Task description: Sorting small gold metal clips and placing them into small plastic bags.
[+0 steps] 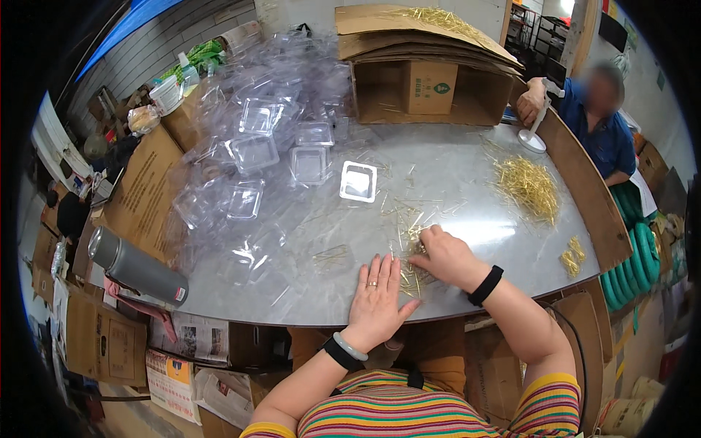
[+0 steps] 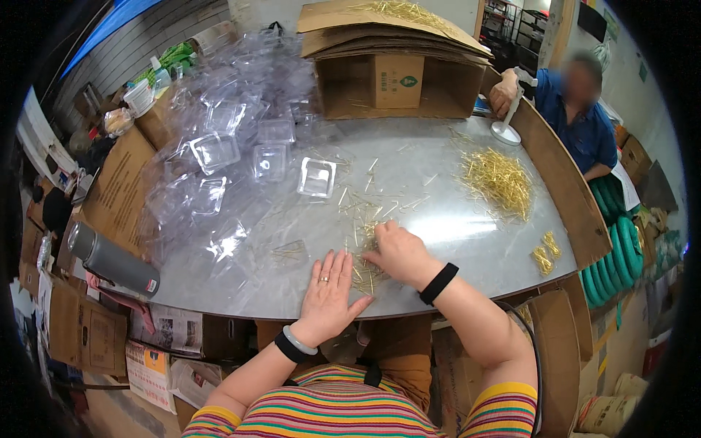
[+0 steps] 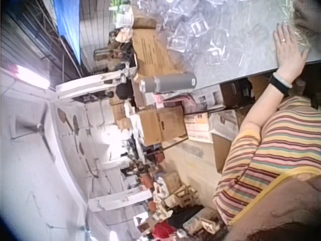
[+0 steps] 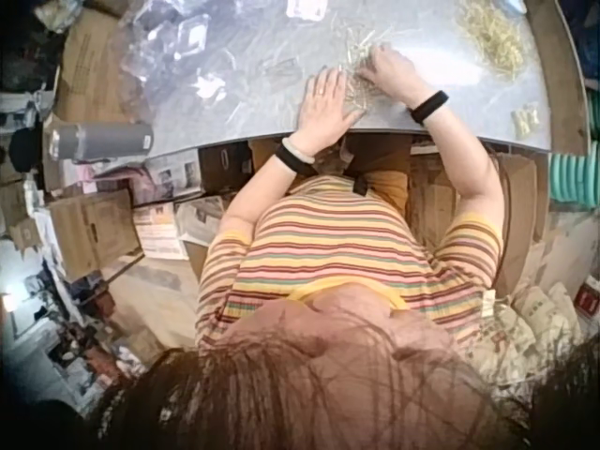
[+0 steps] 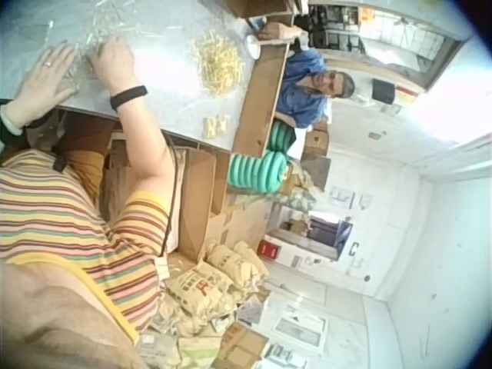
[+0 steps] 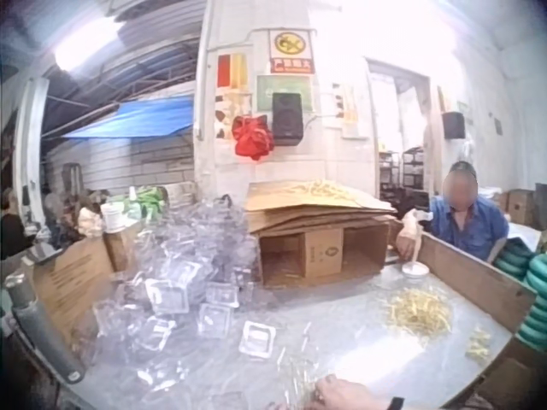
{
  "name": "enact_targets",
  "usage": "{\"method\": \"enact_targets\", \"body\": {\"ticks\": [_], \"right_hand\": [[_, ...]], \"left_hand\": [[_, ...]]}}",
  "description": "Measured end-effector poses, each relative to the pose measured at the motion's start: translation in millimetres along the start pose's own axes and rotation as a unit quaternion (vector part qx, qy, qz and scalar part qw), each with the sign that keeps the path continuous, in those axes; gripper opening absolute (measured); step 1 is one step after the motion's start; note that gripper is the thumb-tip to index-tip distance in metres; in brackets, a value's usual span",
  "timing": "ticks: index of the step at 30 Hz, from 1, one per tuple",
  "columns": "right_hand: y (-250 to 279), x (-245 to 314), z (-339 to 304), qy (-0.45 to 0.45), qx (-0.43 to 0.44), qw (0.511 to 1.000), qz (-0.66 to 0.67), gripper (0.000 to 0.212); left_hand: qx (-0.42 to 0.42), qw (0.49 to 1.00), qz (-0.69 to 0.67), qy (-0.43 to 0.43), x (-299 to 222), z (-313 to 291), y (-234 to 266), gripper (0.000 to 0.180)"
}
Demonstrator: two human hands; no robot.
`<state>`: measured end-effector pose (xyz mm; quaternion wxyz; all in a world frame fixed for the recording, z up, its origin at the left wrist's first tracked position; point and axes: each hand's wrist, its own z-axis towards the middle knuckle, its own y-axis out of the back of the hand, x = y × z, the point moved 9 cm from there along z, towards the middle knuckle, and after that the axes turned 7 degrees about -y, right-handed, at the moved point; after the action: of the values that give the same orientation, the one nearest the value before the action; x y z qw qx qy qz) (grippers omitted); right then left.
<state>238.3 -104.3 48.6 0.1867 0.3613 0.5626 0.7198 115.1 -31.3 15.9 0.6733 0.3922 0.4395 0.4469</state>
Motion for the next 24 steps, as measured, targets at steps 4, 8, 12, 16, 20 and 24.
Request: {"method": "enact_targets", "body": {"ticks": [4, 8, 12, 16, 20, 24], "right_hand": [[-12.4, 24.7, -13.6, 0.086, 0.078, 0.993, 0.019, 0.026], [3.0, 30.3, 1.9, 0.16, 0.058, 0.985, 0.013, 0.02], [3.2, 29.8, 8.5, 0.227, 0.014, 0.974, -0.004, 0.028], [-2.2, 18.7, -4.6, 0.165, 0.101, 0.981, 0.011, 0.029], [17.2, 28.9, -39.7, 0.164, 0.134, 0.977, 0.009, 0.043], [4.9, 29.1, -49.1, 0.203, 0.121, 0.971, 0.041, 0.044]], "left_hand": [[-0.025, 1.0, -0.017, 0.005, 1.0, -1.6, 3.3, 0.086], [-0.026, 1.0, 0.004, -0.005, -0.9, -1.4, 7.2, 0.079], [-0.022, 0.999, 0.014, -0.025, -5.2, 2.0, 8.4, 0.074], [-0.032, 0.999, -0.025, -0.001, -0.9, -2.6, 8.7, 0.08], [-0.063, 0.996, -0.058, 0.018, 2.8, -4.2, 13.0, 0.091], [-0.031, 0.998, -0.056, 0.015, 4.6, -3.7, 8.9, 0.098]]}}
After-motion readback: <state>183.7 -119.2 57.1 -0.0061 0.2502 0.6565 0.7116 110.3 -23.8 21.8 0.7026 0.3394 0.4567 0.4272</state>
